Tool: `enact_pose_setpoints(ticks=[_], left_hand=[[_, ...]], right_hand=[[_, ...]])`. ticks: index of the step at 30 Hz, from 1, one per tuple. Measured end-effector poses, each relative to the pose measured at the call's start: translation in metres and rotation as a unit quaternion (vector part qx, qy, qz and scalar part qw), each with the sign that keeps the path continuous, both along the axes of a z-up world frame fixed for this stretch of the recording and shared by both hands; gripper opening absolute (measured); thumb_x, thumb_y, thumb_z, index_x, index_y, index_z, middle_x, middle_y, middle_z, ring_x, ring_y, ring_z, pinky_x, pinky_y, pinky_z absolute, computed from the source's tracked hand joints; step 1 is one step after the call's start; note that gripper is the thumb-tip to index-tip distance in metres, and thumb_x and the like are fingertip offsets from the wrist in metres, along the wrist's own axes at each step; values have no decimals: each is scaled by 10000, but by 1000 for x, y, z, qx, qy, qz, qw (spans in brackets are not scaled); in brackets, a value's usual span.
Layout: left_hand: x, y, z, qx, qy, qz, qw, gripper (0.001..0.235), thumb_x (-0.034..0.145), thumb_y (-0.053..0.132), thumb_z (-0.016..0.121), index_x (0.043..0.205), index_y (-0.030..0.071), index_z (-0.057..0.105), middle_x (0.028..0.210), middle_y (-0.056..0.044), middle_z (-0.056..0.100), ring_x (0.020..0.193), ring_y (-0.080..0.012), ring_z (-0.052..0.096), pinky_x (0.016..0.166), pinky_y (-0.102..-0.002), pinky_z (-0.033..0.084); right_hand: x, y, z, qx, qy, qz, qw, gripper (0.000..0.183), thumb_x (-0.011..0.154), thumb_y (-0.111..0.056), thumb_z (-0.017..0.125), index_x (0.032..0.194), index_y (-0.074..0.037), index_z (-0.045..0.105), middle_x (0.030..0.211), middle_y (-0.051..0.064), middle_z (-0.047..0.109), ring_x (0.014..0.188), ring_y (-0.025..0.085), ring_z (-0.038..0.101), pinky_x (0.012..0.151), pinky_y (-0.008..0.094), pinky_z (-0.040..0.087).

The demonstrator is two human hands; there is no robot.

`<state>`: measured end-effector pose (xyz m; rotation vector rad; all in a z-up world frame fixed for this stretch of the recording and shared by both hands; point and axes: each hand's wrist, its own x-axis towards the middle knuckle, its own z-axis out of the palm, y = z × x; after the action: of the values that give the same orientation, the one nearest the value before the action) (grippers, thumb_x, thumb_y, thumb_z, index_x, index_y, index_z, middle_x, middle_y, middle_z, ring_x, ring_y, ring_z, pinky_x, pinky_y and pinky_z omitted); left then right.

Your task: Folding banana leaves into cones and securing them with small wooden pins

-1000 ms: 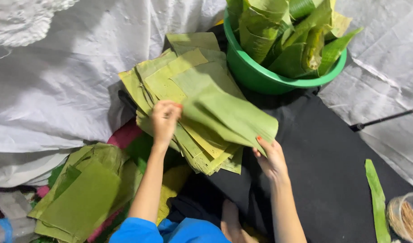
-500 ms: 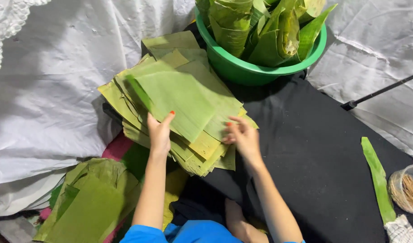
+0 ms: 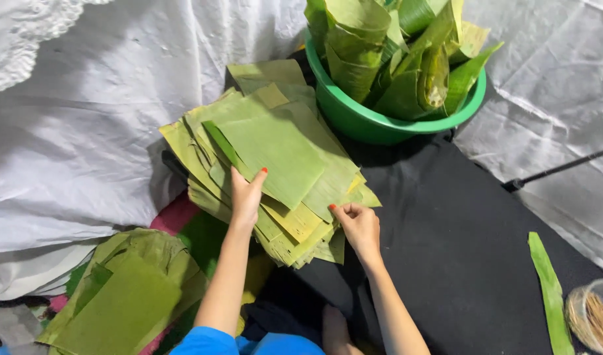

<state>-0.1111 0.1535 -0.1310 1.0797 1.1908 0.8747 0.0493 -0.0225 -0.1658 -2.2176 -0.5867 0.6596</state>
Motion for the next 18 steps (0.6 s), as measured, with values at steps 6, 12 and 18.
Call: enact_pose_setpoints(ticks=[6, 12, 18], left_hand=[[-9, 0, -12, 73, -38, 51, 995, 1034, 893, -20, 693, 1642, 164, 5, 1671, -281, -34, 1549, -455, -50, 1234, -621, -14], [-8, -18, 24, 105, -66, 18, 992, 958, 870, -107, 632, 1625, 147, 99, 1656, -330, 29, 1543, -485, -19, 1240, -621, -8], [-10, -19, 19, 63, -14, -31, 997, 712, 897, -23, 667, 1545, 144, 425, 1622, -262, 284, 1545, -424, 162, 1239, -580, 117]], right_hand=[[7, -7, -12, 131, 126, -52, 982, 182, 822, -197, 811, 764, -38, 747, 579, 73, 606, 560, 156, 573, 508, 286, 491], [43, -51, -34, 265, 360, -143, 883, 212, 851, -57, 670, 1018, -78, 540, 838, 123, 685, 686, 236, 735, 618, 360, 626], [16, -33, 2, 249, 278, -71, 925, 374, 965, -102, 646, 1303, -2, 521, 851, 276, 708, 616, 350, 735, 472, 386, 623]])
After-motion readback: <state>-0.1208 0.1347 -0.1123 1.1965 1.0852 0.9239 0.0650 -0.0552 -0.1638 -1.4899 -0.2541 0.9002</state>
